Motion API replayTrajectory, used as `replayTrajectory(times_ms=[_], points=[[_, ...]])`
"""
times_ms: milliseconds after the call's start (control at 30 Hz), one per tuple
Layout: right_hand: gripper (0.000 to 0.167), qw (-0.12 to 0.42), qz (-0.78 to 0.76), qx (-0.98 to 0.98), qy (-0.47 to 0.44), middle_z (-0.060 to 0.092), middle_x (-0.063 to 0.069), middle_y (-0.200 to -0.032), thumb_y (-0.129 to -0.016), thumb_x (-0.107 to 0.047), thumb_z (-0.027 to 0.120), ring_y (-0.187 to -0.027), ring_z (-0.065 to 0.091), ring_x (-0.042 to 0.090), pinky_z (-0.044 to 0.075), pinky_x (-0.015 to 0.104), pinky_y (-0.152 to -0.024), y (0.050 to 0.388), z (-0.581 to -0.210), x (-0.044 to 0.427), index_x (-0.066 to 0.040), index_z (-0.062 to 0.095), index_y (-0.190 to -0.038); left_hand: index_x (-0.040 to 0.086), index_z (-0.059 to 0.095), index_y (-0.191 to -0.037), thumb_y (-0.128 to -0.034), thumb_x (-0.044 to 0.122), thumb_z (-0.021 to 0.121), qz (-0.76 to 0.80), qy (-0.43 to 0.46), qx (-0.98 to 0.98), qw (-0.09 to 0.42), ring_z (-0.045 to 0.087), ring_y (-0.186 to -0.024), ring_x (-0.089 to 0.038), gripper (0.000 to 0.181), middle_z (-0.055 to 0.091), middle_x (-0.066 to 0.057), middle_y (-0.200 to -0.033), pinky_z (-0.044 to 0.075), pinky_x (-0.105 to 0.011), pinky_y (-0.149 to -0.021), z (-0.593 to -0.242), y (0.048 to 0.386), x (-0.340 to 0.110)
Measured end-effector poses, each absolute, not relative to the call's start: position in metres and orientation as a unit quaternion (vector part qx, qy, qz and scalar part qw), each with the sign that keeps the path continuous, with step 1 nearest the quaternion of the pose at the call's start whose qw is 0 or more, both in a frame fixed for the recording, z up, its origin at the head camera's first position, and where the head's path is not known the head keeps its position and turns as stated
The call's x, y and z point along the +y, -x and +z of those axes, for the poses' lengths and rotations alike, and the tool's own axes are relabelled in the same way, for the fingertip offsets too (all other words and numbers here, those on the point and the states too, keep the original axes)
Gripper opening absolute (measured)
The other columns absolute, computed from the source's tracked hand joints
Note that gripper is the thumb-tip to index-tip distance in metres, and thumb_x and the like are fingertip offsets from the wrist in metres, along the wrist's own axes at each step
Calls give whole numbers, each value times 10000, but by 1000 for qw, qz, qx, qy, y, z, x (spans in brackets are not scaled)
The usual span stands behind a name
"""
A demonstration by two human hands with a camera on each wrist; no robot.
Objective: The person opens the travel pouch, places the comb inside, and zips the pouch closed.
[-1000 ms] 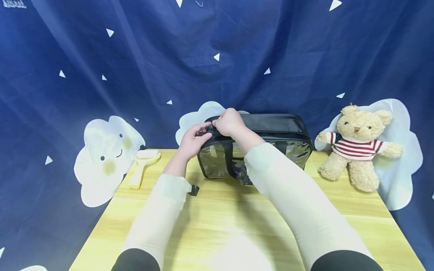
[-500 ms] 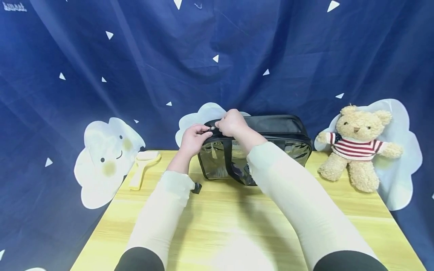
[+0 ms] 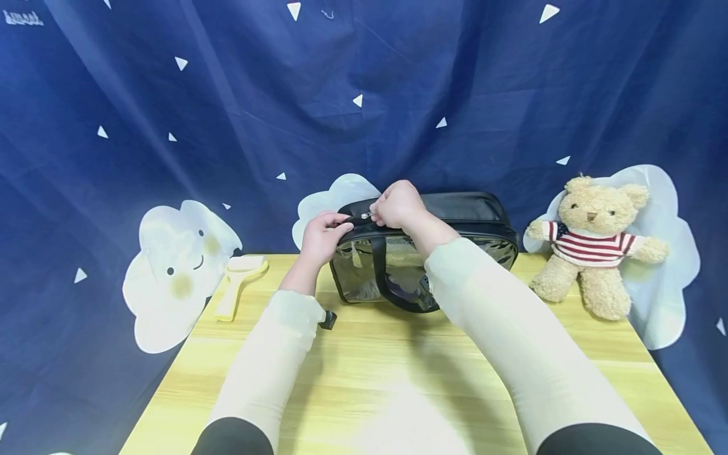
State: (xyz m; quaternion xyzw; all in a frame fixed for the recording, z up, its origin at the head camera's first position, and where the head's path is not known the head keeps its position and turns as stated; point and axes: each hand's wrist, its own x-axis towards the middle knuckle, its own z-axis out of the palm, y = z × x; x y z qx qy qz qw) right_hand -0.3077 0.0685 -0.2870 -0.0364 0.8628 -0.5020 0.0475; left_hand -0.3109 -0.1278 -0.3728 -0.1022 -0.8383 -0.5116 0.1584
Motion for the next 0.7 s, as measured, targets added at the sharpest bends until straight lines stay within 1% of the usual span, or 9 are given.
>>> replayTrajectory(times_ms=[200,300,500,633,700], points=[[172,5,-539,842,9,793,148,-931,-1018,-59,695,-766,745,160,598,277,-718,306,-295,67,72,802,-983,-25,811,-1112,-933,79,804,-517,105,-833,166,666,-1014,-297,207,721,-162,-1097,522,-344,-917,-374,311,-125],[169,-9,-542,841,9,793,151,-935,-1011,-58,700,-756,743,158,598,277,-712,306,-295,69,74,802,-983,-19,814,-1108,-933,82,805,-513,104,-835,172,667,-1042,-302,202,727,-155,-1100,519,-360,-939,-373,311,-124],[140,-2,-572,820,-4,751,87,-791,-997,-4,690,-674,710,130,592,257,-640,307,-288,84,112,769,-990,-20,806,-1128,-950,96,789,-502,115,-840,170,661,-1093,-312,214,726,-161,-1138,514,-388,-975,-371,313,-125],[131,7,-598,801,-5,730,34,-725,-997,-9,695,-655,710,104,592,238,-629,306,-285,99,109,750,-977,-19,800,-1136,-960,107,781,-491,115,-848,165,657,-1060,-306,218,719,-156,-1152,514,-383,-956,-370,314,-128],[145,6,-611,792,-4,726,12,-711,-1007,-12,681,-649,714,93,595,230,-631,306,-284,107,117,748,-1002,-19,795,-1142,-964,111,778,-485,117,-852,161,651,-1034,-308,220,712,-157,-1150,514,-385,-943,-369,315,-129]])
